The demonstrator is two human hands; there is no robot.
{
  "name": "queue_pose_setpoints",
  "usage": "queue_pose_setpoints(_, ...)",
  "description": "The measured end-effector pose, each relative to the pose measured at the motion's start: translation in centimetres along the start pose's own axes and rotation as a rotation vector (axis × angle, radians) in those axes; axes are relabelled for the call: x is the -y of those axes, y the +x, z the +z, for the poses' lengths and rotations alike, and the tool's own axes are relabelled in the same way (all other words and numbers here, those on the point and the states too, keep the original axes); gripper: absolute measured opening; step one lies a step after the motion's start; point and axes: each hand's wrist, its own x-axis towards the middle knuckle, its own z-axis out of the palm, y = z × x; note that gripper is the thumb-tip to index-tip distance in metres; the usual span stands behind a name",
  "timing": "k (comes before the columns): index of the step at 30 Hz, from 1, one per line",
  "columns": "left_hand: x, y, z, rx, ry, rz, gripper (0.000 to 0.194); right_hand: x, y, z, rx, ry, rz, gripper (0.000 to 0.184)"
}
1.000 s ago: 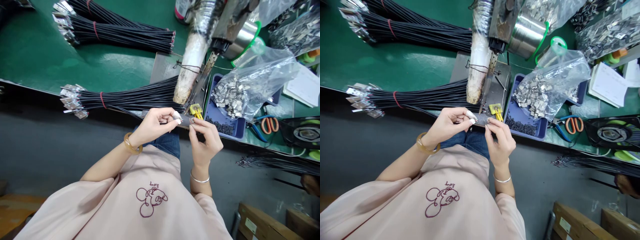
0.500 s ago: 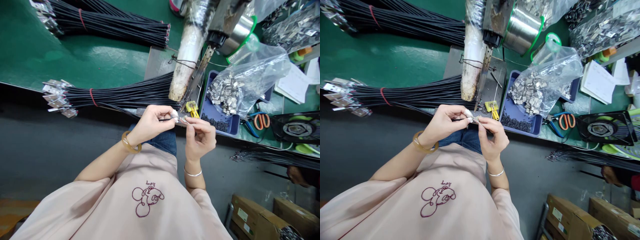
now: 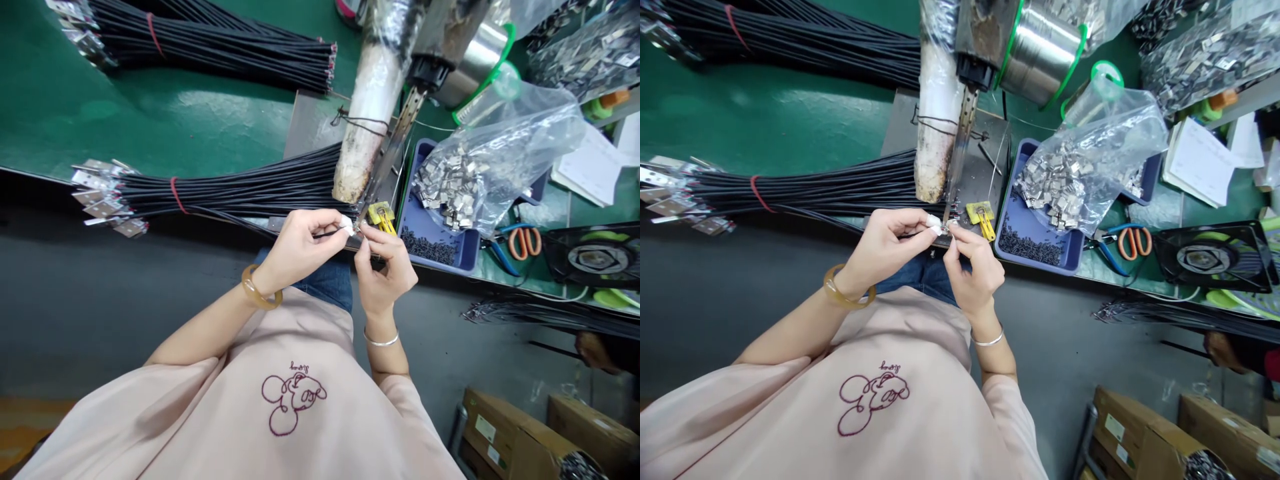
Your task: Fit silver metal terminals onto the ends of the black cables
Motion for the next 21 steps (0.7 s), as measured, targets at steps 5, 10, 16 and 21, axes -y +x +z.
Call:
queue_pose_setpoints(5, 0.2, 0.02, 0.18, -0.033, 0.011, 0.003, 0.013, -0.22, 0.2, 0.11, -0.011, -0.057, -0.08, 0.019)
queue_pose_setpoints(10, 0.27, 0.01, 0.27, -0.042, 0.019, -0.002, 0.014, -0.31, 0.31, 0.21, -0.016, -0.086, -0.113, 0.018)
queue_pose_setpoints(16, -0.2, -0.03, 0.39, -0.074, -0.009, -0.004, 0.016, 0.06, 0.72, -0.02, -0.004, -0.123, -0.153, 0.021)
queue_pose_setpoints(21, -0.09, -0.14, 0.29, -0.038, 0.006, -0.015, 0.015, -0.12, 0.5, -0.22, 0.016, -0.137, -0.172, 0.02)
